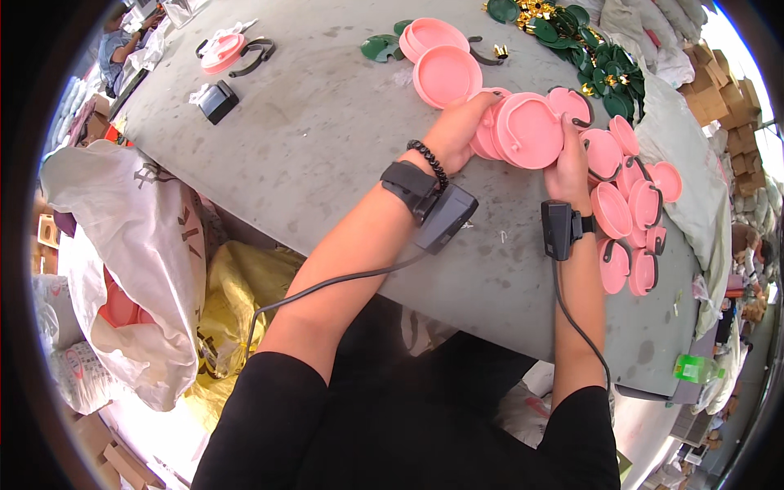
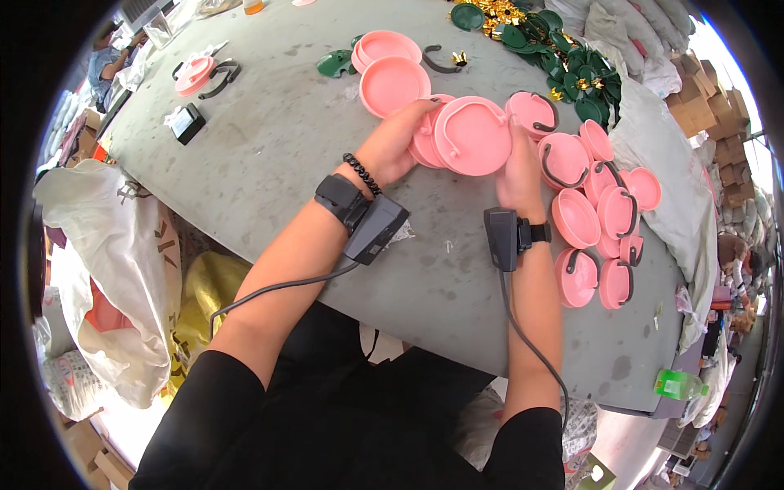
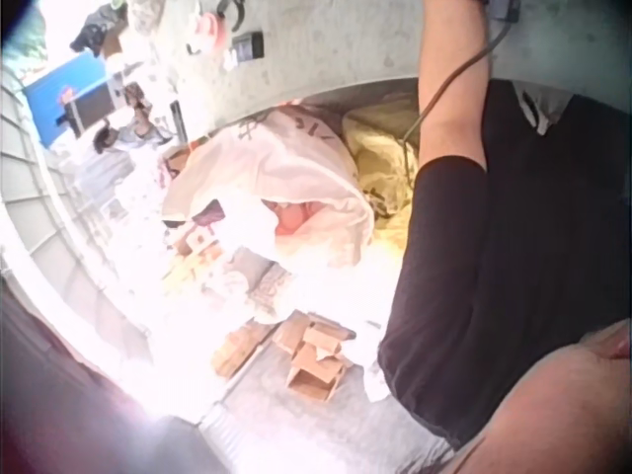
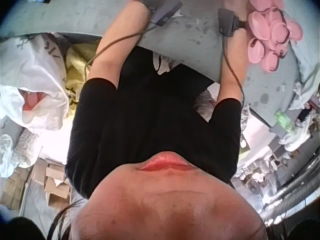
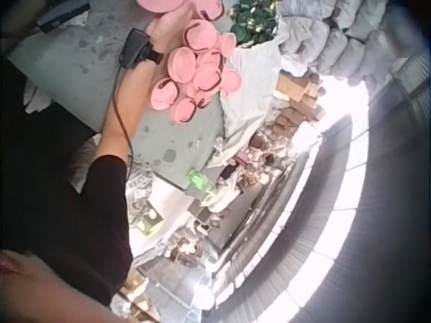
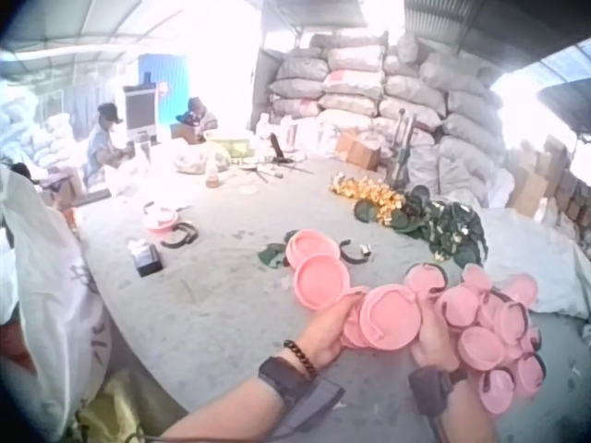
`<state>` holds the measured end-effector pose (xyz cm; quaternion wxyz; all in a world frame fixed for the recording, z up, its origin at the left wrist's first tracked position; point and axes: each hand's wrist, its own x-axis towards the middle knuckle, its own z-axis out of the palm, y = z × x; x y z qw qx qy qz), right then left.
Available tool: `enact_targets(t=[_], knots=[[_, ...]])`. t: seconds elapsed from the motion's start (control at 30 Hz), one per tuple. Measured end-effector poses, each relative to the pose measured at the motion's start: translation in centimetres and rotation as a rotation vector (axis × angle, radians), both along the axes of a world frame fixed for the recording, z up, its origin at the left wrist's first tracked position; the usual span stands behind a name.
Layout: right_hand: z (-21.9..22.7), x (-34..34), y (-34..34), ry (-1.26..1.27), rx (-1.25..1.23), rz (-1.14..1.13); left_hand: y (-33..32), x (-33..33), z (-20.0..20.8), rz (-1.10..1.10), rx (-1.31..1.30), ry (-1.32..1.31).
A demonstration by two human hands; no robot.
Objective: The person is assembling and inspecting small plastic components in a manufacturing environment.
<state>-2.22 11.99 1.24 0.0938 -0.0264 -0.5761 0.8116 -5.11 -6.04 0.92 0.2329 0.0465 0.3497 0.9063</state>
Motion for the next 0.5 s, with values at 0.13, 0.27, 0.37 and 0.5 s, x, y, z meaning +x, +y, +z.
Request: enact_targets(t=[0.13,0.27,0.37,0.5], knots=[[-0.4,0.0,-0.2,0.024,0.076,0.017,0.2,0.3,0.2,-0.065,0.042,0.043],[-0.9,-0.2,-0.4,0.005,0.165,-0.092,0.3,0.5,0.2,-0.104,0.055,0.013],[-1.2,-0.1,-0.6,0.003,0.148,-0.101,0.5,0.6,0.2,-0.107,0.051,0.007],[-1.3,-0.1,-0.6,-0.021,-0.033,0.014,0.9,0.7,0.0,-0.076,-0.010,0.019]])
